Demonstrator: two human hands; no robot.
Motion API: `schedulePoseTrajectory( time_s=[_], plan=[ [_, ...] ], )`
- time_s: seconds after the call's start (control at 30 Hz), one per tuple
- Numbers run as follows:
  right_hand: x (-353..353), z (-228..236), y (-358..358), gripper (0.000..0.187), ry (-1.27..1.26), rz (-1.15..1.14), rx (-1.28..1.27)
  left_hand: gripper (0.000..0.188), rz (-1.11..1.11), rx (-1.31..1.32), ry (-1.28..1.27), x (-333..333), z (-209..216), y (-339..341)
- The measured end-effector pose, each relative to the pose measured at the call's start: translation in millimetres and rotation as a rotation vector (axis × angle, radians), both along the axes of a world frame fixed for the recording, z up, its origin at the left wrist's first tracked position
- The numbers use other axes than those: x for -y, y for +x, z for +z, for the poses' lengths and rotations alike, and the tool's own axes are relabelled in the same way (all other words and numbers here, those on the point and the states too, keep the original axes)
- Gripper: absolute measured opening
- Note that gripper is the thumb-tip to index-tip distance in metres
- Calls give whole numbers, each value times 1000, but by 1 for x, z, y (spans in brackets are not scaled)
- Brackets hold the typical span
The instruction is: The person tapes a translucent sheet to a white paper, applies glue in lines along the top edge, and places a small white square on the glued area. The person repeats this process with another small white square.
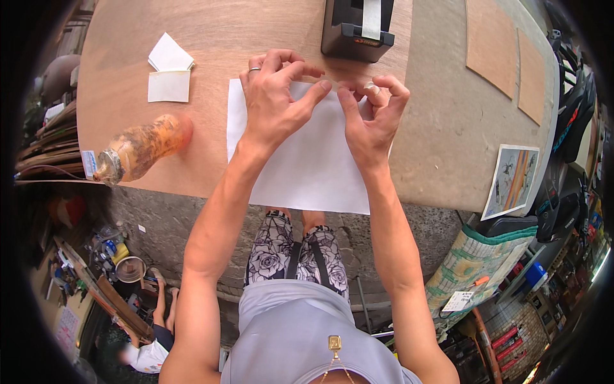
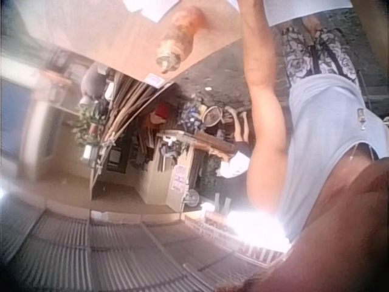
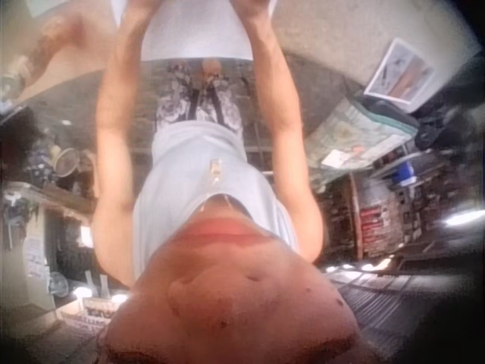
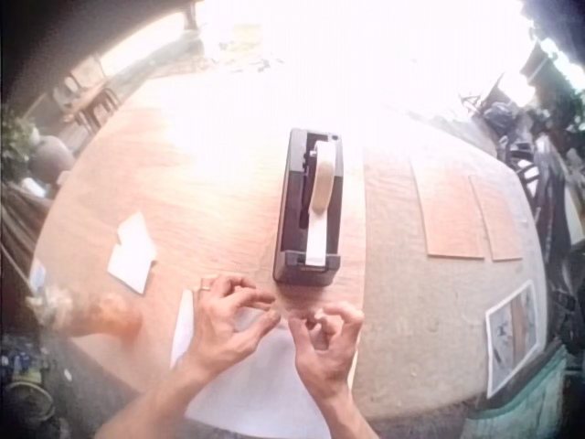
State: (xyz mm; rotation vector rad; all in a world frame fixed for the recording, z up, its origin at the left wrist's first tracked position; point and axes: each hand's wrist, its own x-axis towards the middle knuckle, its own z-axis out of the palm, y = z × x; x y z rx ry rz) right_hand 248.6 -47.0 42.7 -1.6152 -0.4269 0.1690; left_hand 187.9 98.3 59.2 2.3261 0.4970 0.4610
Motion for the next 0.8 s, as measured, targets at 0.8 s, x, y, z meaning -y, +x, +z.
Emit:
schedulePoseTrajectory(
  time_s=[0.8],
  plan=[
    [-3,0,1,54,-112,-99,131,20,101,-41,129,7,-13,3]
  ],
)
